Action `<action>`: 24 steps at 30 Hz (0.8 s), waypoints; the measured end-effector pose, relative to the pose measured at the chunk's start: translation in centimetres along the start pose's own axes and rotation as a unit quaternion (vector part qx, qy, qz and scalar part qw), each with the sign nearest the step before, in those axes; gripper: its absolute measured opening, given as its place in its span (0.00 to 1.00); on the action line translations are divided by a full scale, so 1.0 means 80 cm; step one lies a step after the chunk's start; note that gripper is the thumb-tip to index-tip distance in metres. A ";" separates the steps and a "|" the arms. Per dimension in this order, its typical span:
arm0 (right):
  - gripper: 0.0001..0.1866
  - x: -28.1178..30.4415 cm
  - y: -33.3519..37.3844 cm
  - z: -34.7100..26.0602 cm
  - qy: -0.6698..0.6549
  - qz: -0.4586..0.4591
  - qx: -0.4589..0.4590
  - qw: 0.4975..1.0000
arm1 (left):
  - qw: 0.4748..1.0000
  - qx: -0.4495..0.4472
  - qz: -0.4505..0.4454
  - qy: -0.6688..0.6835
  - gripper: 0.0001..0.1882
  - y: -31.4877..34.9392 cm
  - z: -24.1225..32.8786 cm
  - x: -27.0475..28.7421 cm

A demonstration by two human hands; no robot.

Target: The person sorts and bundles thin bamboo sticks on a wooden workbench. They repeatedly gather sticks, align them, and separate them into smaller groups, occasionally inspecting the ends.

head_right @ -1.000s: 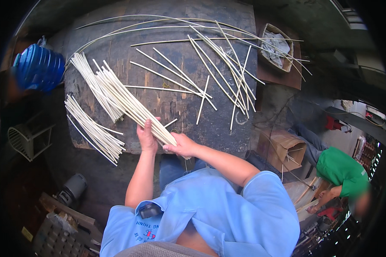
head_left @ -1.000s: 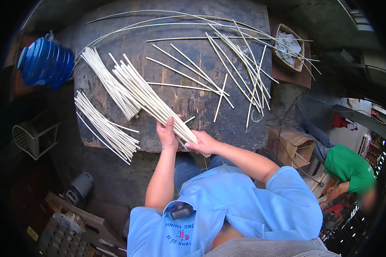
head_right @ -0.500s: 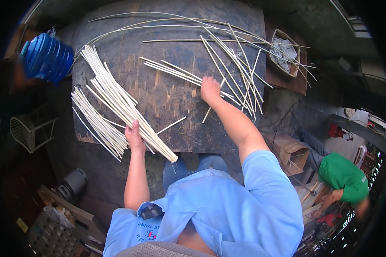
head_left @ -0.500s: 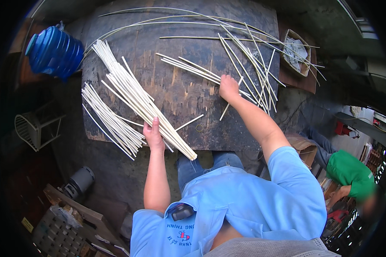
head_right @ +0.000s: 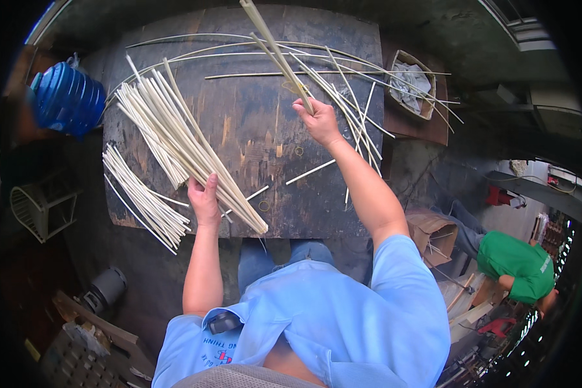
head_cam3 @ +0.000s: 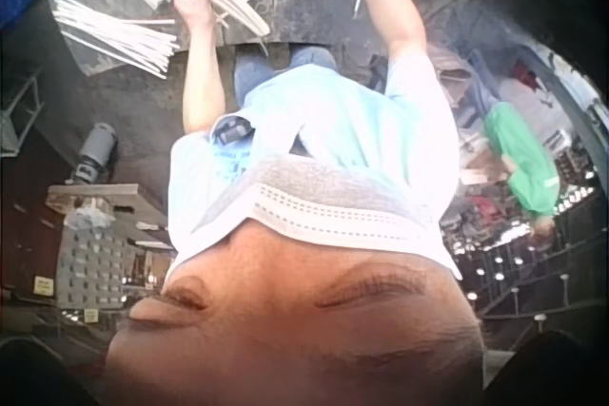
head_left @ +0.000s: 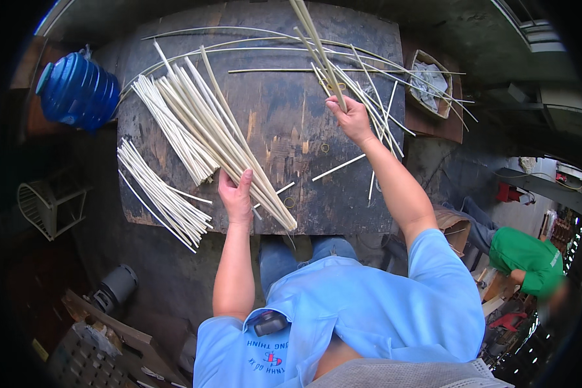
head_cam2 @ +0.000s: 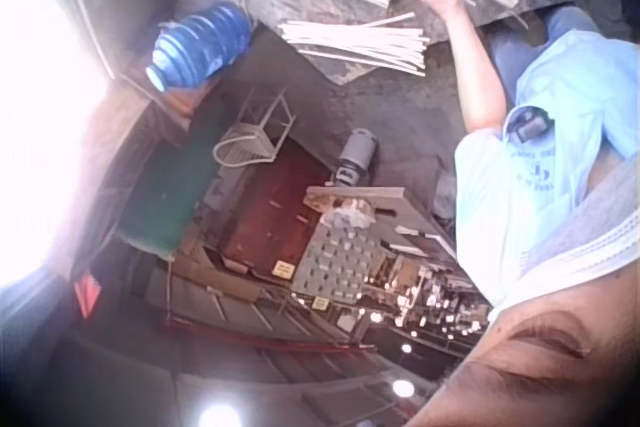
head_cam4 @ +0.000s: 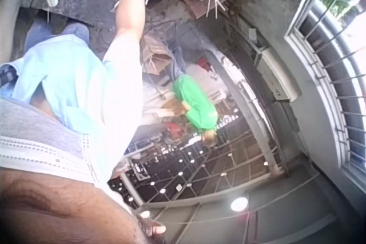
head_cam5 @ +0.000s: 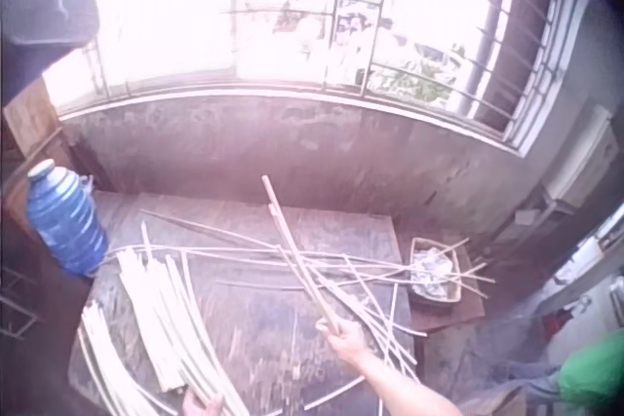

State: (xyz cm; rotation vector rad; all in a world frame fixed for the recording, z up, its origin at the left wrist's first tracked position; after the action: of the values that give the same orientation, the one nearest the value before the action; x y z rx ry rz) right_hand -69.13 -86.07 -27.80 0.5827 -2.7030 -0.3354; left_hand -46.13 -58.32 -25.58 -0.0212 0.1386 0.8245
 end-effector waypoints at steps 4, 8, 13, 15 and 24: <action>0.09 -0.026 0.029 -0.046 -0.101 -0.032 0.034 0.994 | 0.996 -0.088 -0.021 0.019 0.30 -0.027 0.061 -0.030; 0.09 -0.038 0.054 -0.047 -0.099 -0.033 0.065 0.992 | 0.990 -0.128 -0.042 0.030 0.30 -0.035 0.084 -0.064; 0.10 -0.066 0.078 -0.061 -0.104 -0.078 0.043 0.991 | 0.983 -0.158 -0.086 -0.044 0.28 -0.032 0.079 -0.081; 0.12 -0.072 0.086 -0.070 -0.085 -0.108 0.058 0.989 | 0.979 -0.162 -0.106 -0.061 0.25 -0.025 0.083 -0.091; 0.29 -0.058 0.117 -0.127 -0.154 -0.116 0.233 0.953 | 0.964 -0.173 -0.165 -0.114 0.28 -0.009 0.108 -0.110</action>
State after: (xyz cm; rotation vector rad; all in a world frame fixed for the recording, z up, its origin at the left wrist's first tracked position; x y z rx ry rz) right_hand -64.51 -77.31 -17.14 1.0648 -3.0347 0.1841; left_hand -50.49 -64.61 -15.92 -0.2702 -0.2245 0.5044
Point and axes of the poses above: each hand's wrist, its own y-axis away from the middle knuckle, its own x-axis out of the back of the hand, z = x × y, the point moved 7 cm from there along -y, towards the middle knuckle, and after that the axes turned 12 degrees about -x, right-handed, at the moved point
